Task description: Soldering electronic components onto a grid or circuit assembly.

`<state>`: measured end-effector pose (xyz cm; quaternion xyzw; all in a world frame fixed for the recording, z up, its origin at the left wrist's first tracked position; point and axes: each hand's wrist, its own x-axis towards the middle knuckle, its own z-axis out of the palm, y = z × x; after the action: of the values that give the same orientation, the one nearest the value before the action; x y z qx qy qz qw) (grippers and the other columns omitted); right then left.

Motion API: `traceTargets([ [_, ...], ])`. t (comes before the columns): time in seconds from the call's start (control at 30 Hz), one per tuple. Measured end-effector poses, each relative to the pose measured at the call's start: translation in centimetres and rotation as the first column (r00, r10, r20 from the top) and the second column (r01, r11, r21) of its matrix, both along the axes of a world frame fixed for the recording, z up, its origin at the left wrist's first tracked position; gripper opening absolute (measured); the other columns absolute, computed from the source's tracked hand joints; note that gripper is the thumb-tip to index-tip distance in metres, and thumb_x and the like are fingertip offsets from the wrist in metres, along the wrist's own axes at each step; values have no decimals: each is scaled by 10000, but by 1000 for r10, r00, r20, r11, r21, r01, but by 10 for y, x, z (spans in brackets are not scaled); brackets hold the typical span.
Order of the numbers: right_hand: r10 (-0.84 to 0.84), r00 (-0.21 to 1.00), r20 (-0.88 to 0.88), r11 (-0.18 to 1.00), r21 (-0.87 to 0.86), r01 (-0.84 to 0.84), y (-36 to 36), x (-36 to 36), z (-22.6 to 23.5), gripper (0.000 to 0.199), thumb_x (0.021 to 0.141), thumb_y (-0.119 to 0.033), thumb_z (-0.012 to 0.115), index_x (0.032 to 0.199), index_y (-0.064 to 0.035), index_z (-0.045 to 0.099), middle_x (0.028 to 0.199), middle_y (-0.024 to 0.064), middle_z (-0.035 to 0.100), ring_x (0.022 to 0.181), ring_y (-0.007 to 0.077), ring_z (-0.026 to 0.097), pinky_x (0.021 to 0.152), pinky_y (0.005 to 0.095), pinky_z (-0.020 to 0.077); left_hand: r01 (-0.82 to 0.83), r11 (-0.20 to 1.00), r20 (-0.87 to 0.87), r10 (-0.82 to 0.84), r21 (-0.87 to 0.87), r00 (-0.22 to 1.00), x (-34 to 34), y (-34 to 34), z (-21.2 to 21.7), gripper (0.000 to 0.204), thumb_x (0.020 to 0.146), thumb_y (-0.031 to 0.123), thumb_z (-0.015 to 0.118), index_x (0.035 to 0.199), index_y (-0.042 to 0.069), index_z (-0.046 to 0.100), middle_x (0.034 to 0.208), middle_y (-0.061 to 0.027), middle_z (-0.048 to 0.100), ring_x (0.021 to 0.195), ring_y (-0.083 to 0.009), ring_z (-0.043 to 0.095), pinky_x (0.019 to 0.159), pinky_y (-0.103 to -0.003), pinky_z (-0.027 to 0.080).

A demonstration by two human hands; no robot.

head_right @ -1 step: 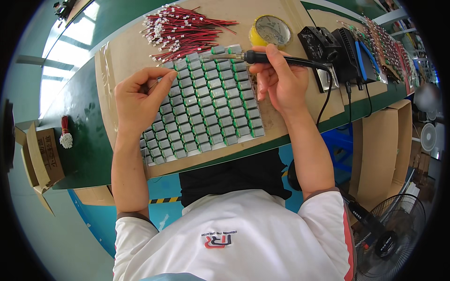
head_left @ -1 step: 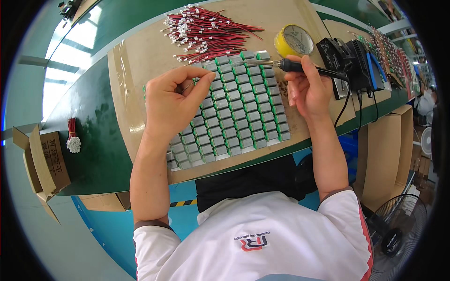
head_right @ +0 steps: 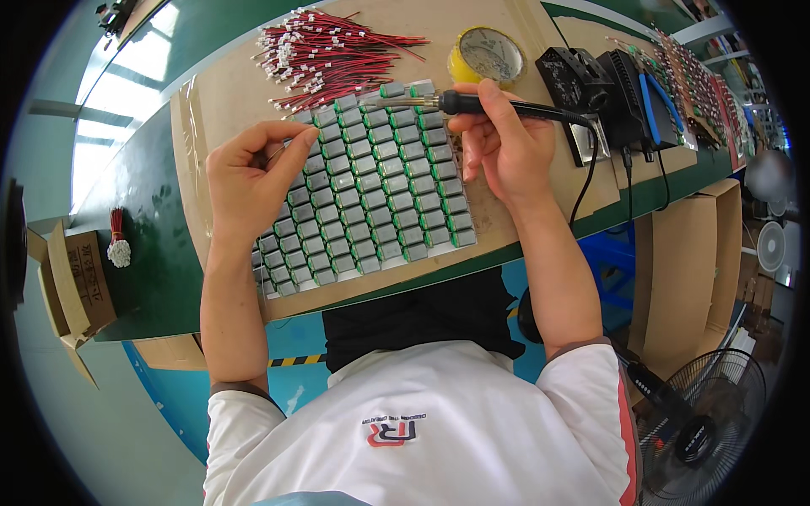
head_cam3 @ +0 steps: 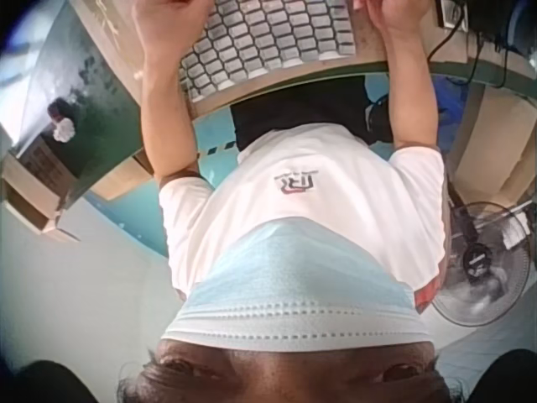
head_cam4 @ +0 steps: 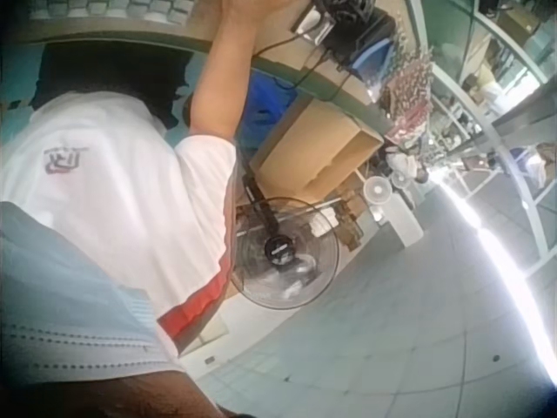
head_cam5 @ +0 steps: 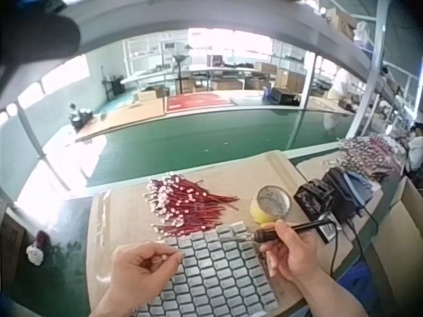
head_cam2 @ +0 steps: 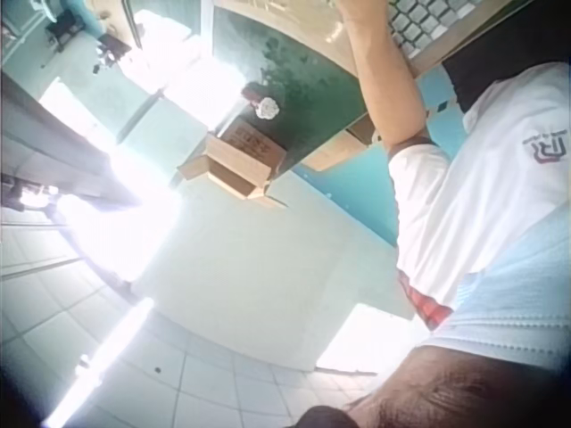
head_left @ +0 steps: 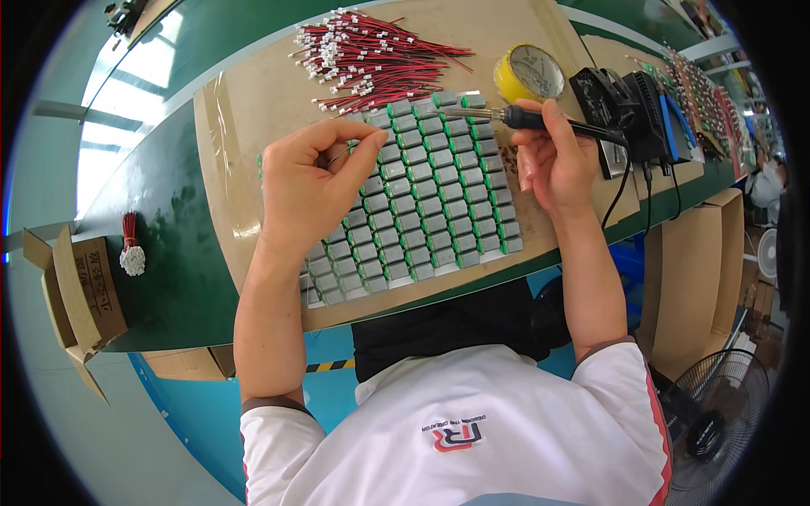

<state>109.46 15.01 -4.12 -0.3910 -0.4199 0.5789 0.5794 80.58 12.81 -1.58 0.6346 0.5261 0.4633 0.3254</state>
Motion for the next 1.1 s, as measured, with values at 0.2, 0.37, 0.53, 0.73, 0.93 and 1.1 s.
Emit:
traceTargets([
  [0.2,14,1000,-7,1000,-4,-14,1,0,0,442,1091,-331,571,1211,74,703,809,130,746,452,113,557,356,258,458,-14,1000,9,14,-4,1000,1,1,-1,62,892,46,801,917,-4,773,610,91,394,576,-11,337,526,-223,257],
  [0.37,28,999,-22,1000,9,-28,-1,3,0,435,1092,-323,570,1207,75,704,817,132,753,453,116,567,355,263,456,-16,1000,29,16,-6,999,4,1,0,59,877,59,799,892,8,772,574,67,361,553,-27,332,506,-245,263],
  [0.53,14,998,-55,999,-45,-17,-1,-1,0,415,1089,-308,575,1190,72,710,816,137,756,458,127,584,358,274,463,-56,998,-24,55,-42,998,7,-2,1,63,879,49,806,895,0,770,594,76,382,565,-28,330,516,-240,256],
  [0.73,-199,980,31,975,105,195,-9,18,16,388,1082,-271,578,1236,66,695,904,168,761,533,140,621,426,289,516,-106,994,31,107,-32,994,5,5,-1,61,896,58,805,924,15,772,634,98,444,594,-5,360,531,-220,260],
  [0.93,-776,364,515,508,853,-122,-17,41,17,352,871,6,760,1217,-51,733,901,106,681,756,218,656,612,324,521,-137,989,119,142,-46,983,-11,11,-13,92,940,107,791,944,28,745,668,100,508,576,9,404,518,-194,272],
  [1.1,-726,335,601,561,799,-217,-24,42,13,377,834,6,810,1198,-68,746,822,82,610,699,239,623,601,335,525,-150,985,178,162,-80,970,-14,9,-2,104,951,101,783,958,10,732,685,105,517,599,19,402,532,-189,267],
])
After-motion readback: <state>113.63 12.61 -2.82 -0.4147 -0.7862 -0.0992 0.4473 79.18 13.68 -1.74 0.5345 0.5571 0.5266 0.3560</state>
